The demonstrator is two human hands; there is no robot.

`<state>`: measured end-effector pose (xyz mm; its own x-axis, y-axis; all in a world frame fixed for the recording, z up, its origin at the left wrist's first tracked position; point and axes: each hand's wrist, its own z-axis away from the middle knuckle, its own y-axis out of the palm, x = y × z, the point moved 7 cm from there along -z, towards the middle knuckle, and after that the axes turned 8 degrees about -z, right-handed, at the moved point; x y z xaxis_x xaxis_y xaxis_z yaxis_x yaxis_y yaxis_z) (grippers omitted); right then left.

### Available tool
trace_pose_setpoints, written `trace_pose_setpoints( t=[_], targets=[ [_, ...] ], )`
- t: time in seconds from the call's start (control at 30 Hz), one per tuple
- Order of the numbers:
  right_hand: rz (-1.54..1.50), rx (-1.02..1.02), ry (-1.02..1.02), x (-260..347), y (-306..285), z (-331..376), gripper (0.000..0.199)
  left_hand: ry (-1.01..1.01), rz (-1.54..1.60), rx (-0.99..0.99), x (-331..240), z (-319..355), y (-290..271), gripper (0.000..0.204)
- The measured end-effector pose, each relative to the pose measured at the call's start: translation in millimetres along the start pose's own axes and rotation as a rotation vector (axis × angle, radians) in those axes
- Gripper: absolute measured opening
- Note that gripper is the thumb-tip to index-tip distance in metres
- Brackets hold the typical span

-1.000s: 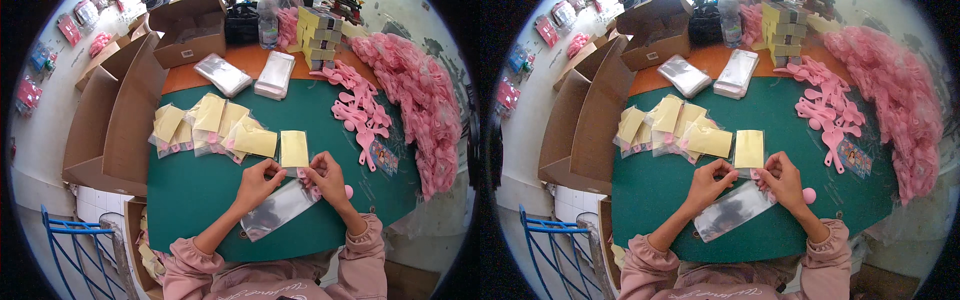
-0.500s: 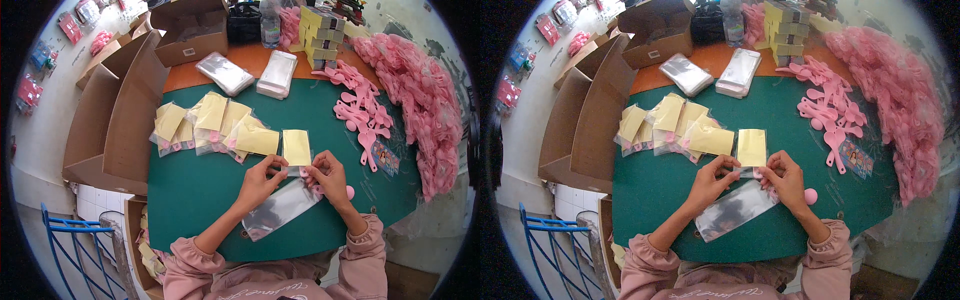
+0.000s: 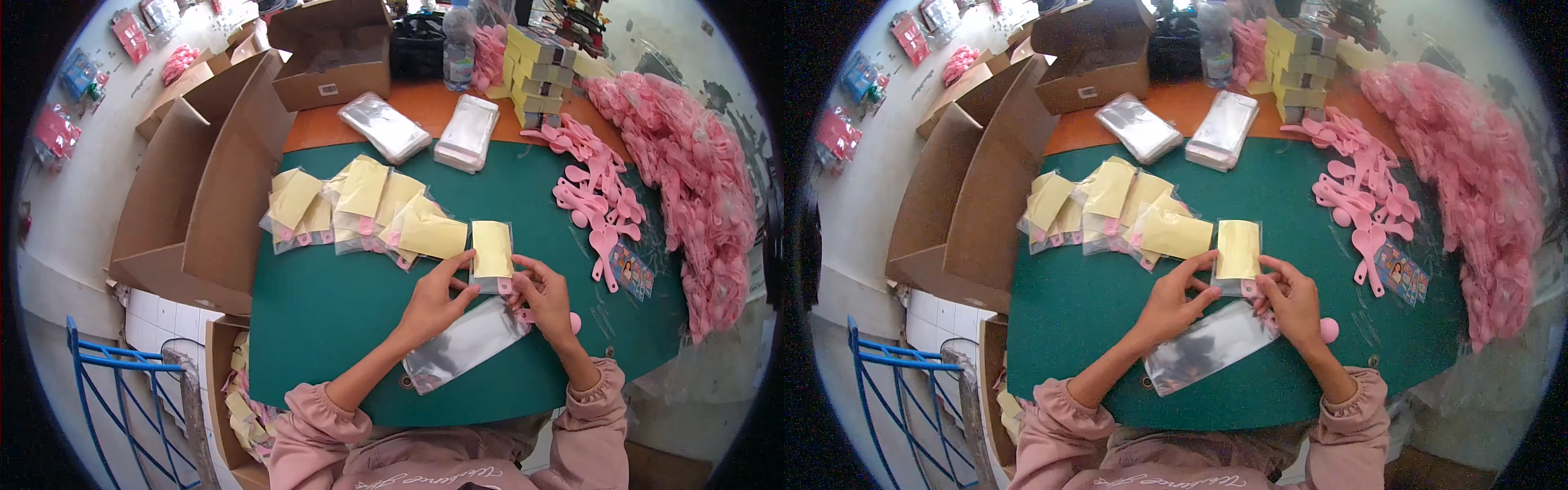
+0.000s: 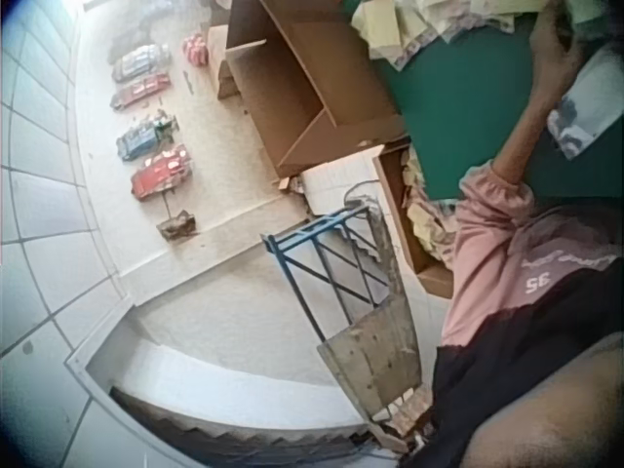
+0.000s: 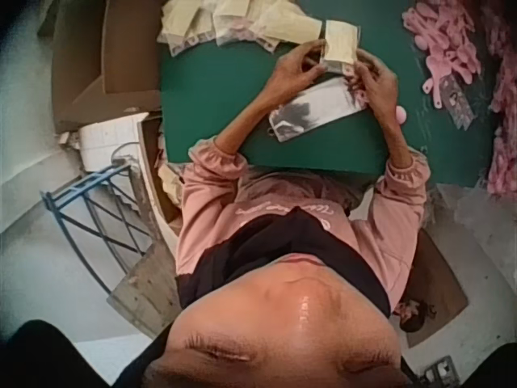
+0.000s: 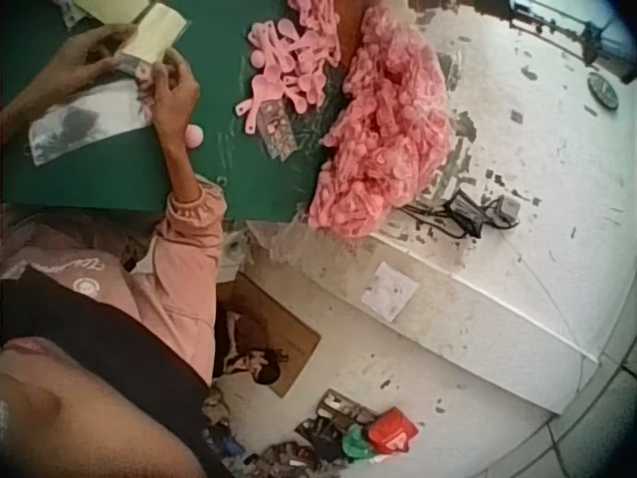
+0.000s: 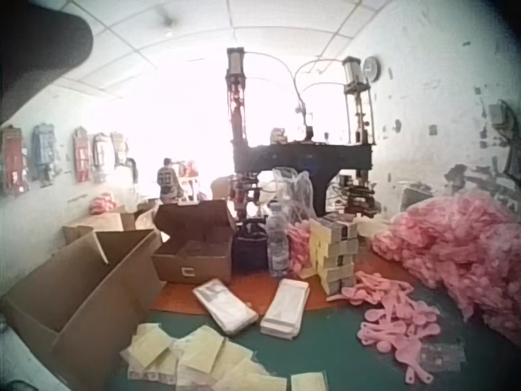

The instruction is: The person repeatedly places a pink plastic spoon and a small printed card into clear plastic bags, then inserts a yellow paper insert and seals each bag. The finished packages are stacked on the table. The person handles spoons, cards, bags, and inserts one at a time throughout the clip.

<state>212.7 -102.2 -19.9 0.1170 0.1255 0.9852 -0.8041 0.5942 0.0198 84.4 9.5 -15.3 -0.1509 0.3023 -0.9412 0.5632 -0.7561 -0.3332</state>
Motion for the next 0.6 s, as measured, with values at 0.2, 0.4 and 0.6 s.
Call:
trace_pose_setpoints(
  t=[0.2,0.4,0.6],
  targets=[
    [0.060,-0.111,-0.205,31.1,-21.5,-17.6,0.037,0.092,-0.222,-0.156,-19.3,-5.2,-69.5,0.026],
    [-0.021,0.134,-0.270,60.5,22.6,-42.7,0.047,-0.113,-0.486,-0.898,52.2,-4.1,-264.9,0.043],
    [0.747,0.171,-0.399,34.3,84.5,-62.1,0.062,-0.295,-0.564,-0.537,153.0,-49.3,-298.0,0.068]
  ],
)
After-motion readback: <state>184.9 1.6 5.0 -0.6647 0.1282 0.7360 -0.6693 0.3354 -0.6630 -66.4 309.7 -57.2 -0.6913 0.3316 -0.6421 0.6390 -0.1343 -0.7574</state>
